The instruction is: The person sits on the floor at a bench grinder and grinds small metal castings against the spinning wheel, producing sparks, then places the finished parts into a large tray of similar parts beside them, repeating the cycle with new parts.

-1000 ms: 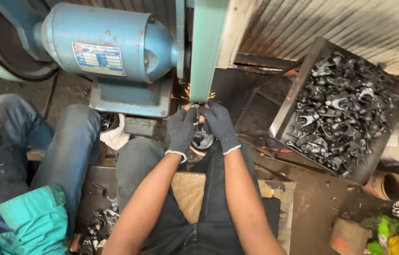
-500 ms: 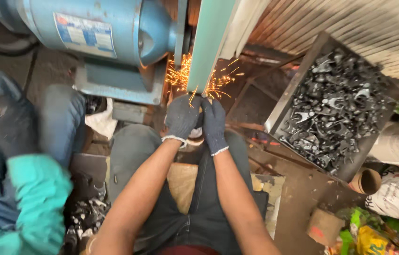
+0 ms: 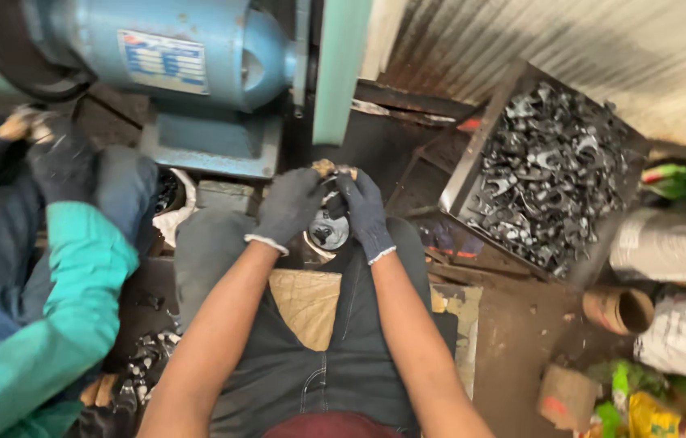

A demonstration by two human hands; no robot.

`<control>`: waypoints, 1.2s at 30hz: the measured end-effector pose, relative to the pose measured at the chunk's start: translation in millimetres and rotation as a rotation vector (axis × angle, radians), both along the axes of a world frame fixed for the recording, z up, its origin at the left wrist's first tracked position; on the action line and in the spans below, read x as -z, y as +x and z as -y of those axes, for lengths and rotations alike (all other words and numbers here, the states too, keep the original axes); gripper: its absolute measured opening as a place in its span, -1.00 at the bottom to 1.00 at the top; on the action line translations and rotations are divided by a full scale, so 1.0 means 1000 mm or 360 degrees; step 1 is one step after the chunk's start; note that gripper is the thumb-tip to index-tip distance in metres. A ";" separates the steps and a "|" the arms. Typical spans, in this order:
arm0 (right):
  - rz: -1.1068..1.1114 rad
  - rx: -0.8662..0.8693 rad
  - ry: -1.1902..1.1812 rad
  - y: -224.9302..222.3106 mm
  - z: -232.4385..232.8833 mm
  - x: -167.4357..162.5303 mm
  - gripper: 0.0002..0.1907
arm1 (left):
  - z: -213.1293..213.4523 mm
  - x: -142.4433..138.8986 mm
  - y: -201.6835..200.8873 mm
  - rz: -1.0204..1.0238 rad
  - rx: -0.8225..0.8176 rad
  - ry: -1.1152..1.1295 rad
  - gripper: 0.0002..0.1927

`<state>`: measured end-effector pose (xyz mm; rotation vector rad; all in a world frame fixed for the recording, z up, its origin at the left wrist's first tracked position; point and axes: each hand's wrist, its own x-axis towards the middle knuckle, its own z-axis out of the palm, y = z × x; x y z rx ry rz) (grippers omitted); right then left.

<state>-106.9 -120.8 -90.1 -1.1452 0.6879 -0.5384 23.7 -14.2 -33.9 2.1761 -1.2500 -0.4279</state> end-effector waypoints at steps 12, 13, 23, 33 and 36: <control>-0.0223 0.0058 -0.0484 0.015 -0.003 0.030 -0.78 | 0.020 0.048 0.015 -0.0151 -0.0281 -0.0014 -0.64; -0.0203 0.0069 -0.0493 0.017 -0.001 0.032 -0.78 | 0.020 0.051 0.013 -0.0147 -0.0267 -0.0043 -0.63; -0.0224 -0.0069 -0.0953 0.039 0.033 0.037 -0.73 | 0.034 0.044 0.005 -0.0225 -0.0621 -0.0017 -0.62; -0.0197 0.0077 -0.0589 0.020 0.035 0.034 -0.76 | 0.042 0.067 -0.017 -0.0063 -0.0489 -0.0299 -0.67; -0.0199 0.0058 -0.0510 0.028 0.044 0.038 -0.78 | 0.049 0.071 -0.021 -0.0152 -0.0651 -0.0369 -0.67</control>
